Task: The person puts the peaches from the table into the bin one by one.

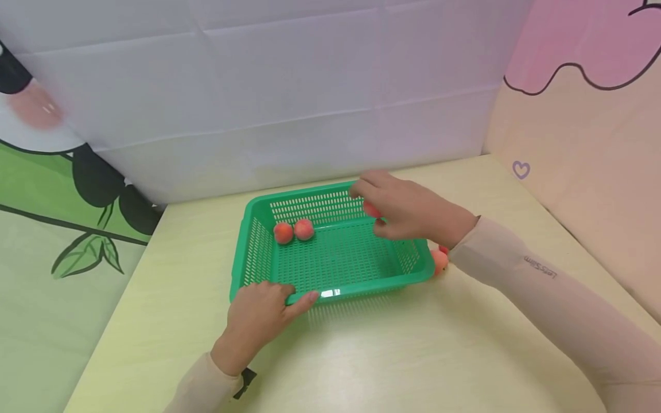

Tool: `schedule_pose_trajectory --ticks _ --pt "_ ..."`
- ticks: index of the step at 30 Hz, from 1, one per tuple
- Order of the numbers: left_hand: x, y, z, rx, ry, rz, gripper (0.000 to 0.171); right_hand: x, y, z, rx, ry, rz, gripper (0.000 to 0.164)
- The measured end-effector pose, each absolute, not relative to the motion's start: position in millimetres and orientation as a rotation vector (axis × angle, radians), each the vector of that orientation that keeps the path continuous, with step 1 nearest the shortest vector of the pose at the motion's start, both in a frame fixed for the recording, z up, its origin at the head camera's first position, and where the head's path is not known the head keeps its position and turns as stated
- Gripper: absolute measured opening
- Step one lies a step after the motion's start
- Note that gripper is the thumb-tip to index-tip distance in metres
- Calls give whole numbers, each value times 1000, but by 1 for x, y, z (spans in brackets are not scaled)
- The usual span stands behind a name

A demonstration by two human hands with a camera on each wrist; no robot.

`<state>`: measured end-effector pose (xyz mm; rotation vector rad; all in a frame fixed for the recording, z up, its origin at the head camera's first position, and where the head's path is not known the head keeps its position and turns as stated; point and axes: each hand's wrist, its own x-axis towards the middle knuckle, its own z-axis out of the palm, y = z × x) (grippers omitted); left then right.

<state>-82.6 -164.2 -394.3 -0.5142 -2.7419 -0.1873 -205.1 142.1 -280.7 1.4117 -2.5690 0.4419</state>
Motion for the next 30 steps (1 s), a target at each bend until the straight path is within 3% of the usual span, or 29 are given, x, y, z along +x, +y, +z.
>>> schedule_pose_trajectory --ticks 5,23,30 --pt "-82 -164 -393 -515 -2732 -187 73 -205 131 -279 1457 -2554 454 51" --pt "-81 -164 -394 -517 -2747 -207 73 -208 110 -275 1478 -2473 351 23" --pt "-81 -164 -391 -515 -2777 -206 73 -214 107 -274 1434 -2521 295 33"
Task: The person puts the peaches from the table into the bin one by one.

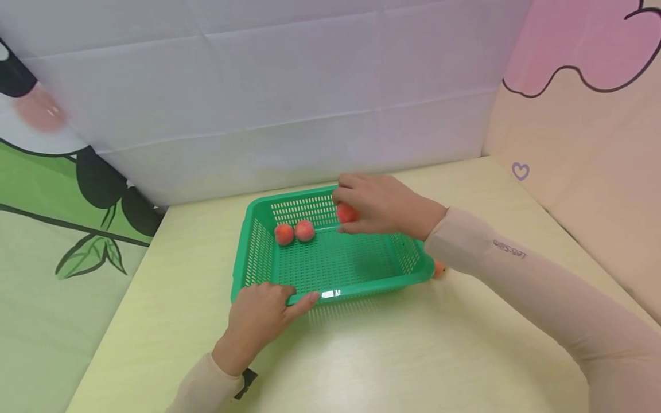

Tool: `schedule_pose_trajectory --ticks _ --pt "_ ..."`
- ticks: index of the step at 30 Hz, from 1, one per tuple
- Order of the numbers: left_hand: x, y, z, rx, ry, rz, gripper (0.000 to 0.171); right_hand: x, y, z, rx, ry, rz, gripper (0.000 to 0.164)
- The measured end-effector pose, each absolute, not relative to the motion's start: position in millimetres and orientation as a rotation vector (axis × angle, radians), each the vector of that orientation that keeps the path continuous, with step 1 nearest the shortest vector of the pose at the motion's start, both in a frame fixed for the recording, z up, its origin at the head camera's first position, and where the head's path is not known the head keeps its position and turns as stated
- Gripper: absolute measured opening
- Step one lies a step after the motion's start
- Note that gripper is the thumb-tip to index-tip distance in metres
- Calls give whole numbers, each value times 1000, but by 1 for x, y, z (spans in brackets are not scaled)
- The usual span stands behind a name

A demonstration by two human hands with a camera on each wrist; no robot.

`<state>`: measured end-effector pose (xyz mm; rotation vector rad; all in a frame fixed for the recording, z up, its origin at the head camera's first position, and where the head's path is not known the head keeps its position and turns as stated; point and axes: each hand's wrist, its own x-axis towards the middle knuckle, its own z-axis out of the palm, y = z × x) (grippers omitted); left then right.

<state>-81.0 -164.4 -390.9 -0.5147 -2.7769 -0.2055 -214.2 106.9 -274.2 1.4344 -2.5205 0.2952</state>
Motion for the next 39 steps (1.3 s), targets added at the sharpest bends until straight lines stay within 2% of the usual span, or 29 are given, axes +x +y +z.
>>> schedule_pose_trajectory --ticks 4,7,17,29,39 --pt "-81 -164 -391 -511 -2784 -198 73 -220 102 -273 1389 -2582 299 48" --pt "-82 -164 -392 -518 -2765 -189 73 -225 99 -272 1388 -2617 342 51" --pt "-82 -163 -390 -523 -2762 -186 73 -235 87 -269 1467 -2590 446 44" --pt "-82 -164 -391 -518 -2763 -189 73 -252 64 -278 1511 -2649 523 23" --pt "-82 -165 -393 -528 -2743 -179 73 -269 47 -294 1503 -2708 522 24"
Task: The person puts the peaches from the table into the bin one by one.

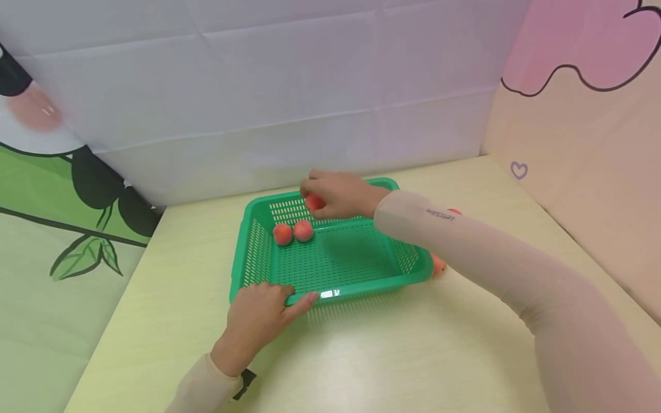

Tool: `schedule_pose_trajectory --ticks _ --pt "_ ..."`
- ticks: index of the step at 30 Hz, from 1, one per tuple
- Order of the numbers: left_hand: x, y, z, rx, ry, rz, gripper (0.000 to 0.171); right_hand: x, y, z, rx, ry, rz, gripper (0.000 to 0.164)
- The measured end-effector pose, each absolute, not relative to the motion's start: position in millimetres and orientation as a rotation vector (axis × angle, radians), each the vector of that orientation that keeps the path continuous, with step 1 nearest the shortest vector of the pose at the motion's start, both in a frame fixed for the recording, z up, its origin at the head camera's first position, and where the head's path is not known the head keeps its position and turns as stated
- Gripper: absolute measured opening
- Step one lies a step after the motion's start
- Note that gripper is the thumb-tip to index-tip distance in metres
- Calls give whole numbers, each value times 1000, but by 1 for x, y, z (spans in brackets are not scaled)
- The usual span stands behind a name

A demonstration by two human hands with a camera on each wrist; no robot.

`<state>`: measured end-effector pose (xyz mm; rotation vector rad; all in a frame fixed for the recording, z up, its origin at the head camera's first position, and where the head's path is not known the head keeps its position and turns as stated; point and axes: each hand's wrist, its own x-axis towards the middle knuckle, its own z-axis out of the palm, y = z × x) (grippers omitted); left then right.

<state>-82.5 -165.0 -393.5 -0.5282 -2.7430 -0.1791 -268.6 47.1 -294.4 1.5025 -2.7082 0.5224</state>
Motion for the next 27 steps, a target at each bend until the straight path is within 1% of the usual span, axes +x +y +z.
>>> schedule_pose_trajectory --ticks 8,17,27 --pt "-82 -165 -394 -529 -2748 -179 74 -281 40 -312 1530 -2821 508 22" --pt "-82 -165 -392 -543 -2730 -174 74 -285 39 -321 1445 -2931 528 36" --pt "-82 -165 -392 -541 -2727 -177 74 -288 34 -326 1459 -2953 485 32"
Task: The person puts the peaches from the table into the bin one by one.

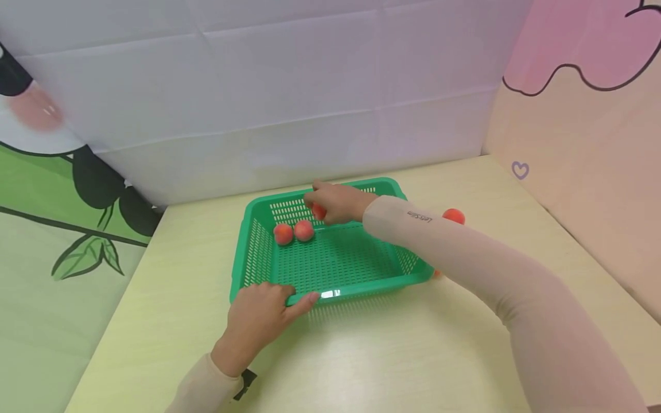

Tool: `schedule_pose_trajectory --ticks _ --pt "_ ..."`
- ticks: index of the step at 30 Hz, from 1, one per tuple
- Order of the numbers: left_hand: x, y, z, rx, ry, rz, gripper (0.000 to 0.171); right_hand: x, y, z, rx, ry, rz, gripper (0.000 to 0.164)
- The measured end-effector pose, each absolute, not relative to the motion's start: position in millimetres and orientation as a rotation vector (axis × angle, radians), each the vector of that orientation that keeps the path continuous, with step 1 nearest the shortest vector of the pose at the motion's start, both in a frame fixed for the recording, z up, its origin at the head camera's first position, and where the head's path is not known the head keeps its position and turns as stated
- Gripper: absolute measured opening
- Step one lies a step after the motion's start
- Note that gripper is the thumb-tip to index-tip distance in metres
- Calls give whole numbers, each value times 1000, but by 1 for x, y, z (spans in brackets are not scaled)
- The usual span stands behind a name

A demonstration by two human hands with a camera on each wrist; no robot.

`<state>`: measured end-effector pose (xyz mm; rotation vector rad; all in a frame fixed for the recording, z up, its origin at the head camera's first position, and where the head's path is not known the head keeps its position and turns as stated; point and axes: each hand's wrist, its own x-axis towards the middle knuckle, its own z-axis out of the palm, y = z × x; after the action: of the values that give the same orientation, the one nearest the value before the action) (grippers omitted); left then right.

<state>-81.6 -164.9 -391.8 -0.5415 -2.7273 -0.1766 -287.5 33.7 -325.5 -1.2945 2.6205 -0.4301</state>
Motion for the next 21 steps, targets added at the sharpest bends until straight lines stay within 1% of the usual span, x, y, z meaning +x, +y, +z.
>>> schedule_pose_trajectory --ticks 10,17,21 --pt "-81 -165 -392 -534 -2741 -180 74 -289 32 -327 -1267 2610 -409 33" --pt "-81 -164 -393 -520 -2747 -174 74 -286 28 -324 -1268 2613 -394 28" --pt "-81 -164 -393 -515 -2747 -169 74 -285 27 -324 -1252 2612 -381 28"
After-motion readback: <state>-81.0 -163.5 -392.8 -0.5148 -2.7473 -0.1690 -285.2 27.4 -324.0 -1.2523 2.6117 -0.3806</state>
